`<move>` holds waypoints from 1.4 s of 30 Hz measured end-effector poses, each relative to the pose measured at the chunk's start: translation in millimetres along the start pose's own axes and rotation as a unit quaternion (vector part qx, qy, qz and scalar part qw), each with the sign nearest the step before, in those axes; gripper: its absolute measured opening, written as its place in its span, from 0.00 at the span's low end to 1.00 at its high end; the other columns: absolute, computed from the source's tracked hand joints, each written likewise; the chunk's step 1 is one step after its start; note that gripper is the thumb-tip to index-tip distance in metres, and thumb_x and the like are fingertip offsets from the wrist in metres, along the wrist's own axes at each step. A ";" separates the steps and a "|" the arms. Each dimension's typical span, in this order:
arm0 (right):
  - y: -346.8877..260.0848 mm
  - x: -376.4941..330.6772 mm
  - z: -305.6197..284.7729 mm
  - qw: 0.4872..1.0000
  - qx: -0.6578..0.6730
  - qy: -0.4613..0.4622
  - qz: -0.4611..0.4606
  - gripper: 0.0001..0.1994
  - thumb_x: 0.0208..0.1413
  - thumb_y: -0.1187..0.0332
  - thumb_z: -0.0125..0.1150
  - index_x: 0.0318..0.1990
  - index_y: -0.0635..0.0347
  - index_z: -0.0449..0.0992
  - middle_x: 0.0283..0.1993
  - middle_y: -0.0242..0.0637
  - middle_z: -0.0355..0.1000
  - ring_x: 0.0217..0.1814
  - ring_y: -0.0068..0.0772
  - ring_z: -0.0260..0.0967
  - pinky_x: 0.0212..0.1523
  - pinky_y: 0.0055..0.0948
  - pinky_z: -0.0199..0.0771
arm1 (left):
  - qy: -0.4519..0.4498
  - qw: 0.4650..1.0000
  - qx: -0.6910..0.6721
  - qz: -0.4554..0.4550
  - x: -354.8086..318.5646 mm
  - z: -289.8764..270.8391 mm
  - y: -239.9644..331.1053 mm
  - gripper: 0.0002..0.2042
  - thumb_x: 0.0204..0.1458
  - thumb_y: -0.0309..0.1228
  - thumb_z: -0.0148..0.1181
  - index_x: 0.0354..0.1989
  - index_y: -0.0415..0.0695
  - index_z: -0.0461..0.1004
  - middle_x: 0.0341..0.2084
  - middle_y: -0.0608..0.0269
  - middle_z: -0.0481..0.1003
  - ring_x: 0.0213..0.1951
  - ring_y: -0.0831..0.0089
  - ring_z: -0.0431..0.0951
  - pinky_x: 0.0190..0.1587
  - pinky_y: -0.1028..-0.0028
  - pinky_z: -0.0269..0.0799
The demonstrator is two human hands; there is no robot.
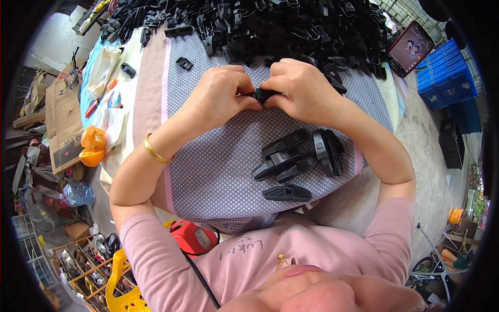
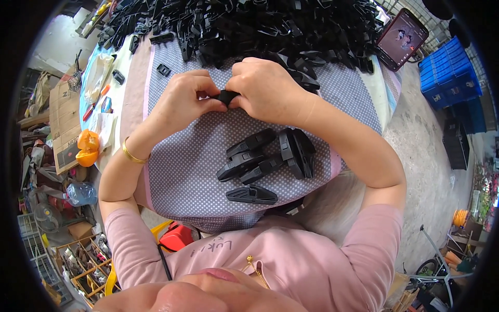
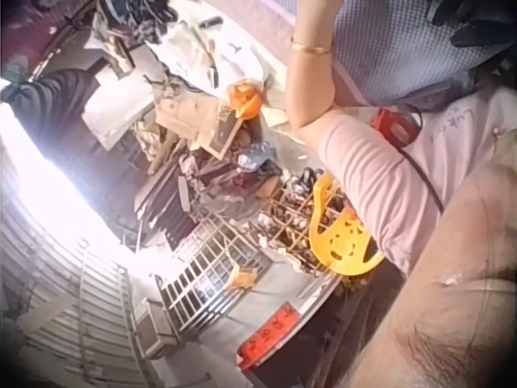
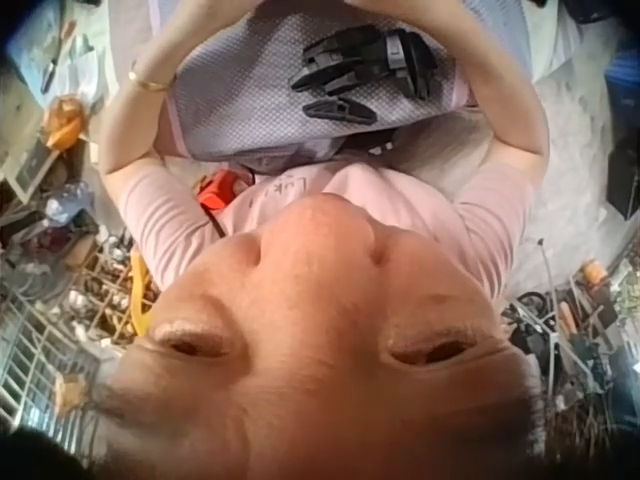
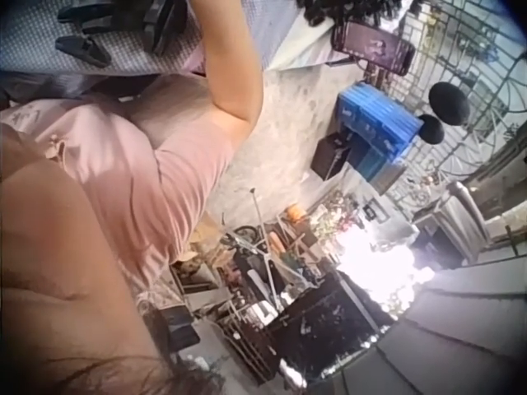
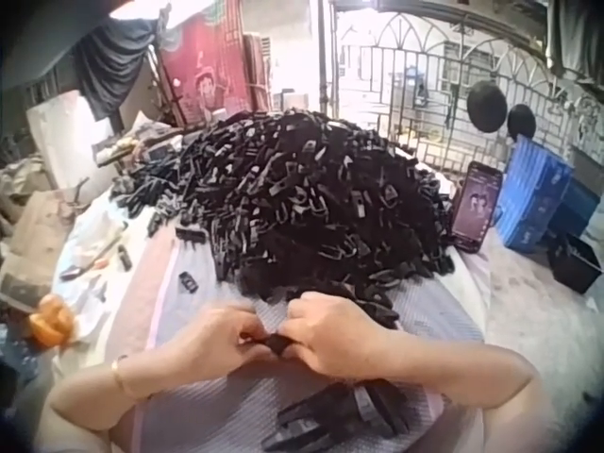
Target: Assembling black plastic hair clips from individual components at a production workstation.
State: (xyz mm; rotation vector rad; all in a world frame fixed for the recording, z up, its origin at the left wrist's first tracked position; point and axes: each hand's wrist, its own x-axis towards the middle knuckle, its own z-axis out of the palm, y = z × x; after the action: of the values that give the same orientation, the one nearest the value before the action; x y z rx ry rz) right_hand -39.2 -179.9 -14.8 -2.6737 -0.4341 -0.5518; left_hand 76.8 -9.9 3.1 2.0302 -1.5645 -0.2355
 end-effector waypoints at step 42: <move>-9.4 0.2 -1.2 0.983 0.147 -0.002 0.109 0.09 0.57 0.68 0.56 0.43 0.59 0.74 0.28 0.41 0.75 0.30 0.45 0.75 0.33 0.34 0.73 | 0.038 0.994 0.084 -0.059 -1.6 1.7 5.8 0.09 0.52 0.30 0.54 0.35 0.36 0.75 0.22 0.51 0.76 0.27 0.53 0.77 0.32 0.61 0.73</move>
State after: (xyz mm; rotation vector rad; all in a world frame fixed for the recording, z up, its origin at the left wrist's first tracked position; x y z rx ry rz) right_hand -42.9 -172.0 -11.0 -2.3981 -0.2002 -0.3838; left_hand 70.7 -10.0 4.4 2.2378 -1.4619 -0.0730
